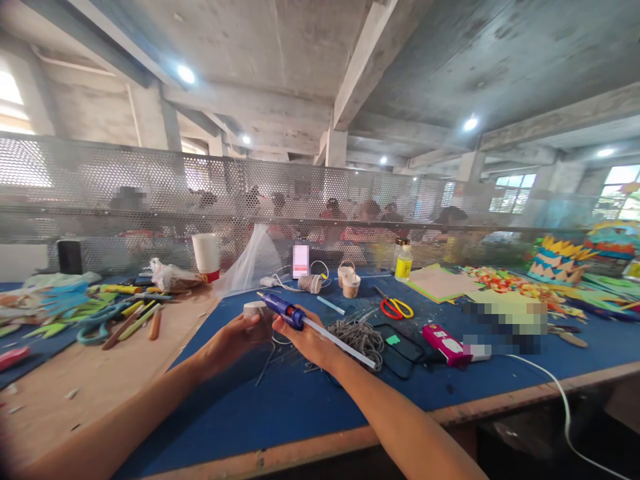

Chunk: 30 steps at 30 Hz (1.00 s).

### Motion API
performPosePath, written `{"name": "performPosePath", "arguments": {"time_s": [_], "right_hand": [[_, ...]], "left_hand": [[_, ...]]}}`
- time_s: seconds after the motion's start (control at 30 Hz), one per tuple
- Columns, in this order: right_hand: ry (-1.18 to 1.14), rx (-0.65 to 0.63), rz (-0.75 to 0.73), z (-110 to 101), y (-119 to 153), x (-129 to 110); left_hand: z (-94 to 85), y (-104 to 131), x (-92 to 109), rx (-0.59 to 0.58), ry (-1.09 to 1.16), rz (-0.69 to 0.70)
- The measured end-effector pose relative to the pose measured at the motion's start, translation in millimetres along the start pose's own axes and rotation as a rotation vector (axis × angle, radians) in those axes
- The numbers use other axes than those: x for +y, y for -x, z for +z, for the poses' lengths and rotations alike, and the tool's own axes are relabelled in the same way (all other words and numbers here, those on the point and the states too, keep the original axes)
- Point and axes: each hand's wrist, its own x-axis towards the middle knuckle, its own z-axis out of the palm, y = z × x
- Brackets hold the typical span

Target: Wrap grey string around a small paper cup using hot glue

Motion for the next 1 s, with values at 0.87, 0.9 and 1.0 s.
{"name": "performPosePath", "arguments": {"time_s": [0.87,0.9,1.0], "right_hand": [[-0.387,-0.186,-0.016,11.2,-3.3,-0.9],[-0.404,-0.184,-0.007,11.6,-3.5,0.8],[-0.458,-0.174,0.014,12.5,-4.3,4.5]], "left_hand": [[-2.2,-2.7,-11.3,-0.033,-0.206,0.051],[-1.7,-2.2,-10.9,-0.032,-0.207,0.046],[0.2,-0.9,-9.7,-0.037,-0.202,0.049]]}}
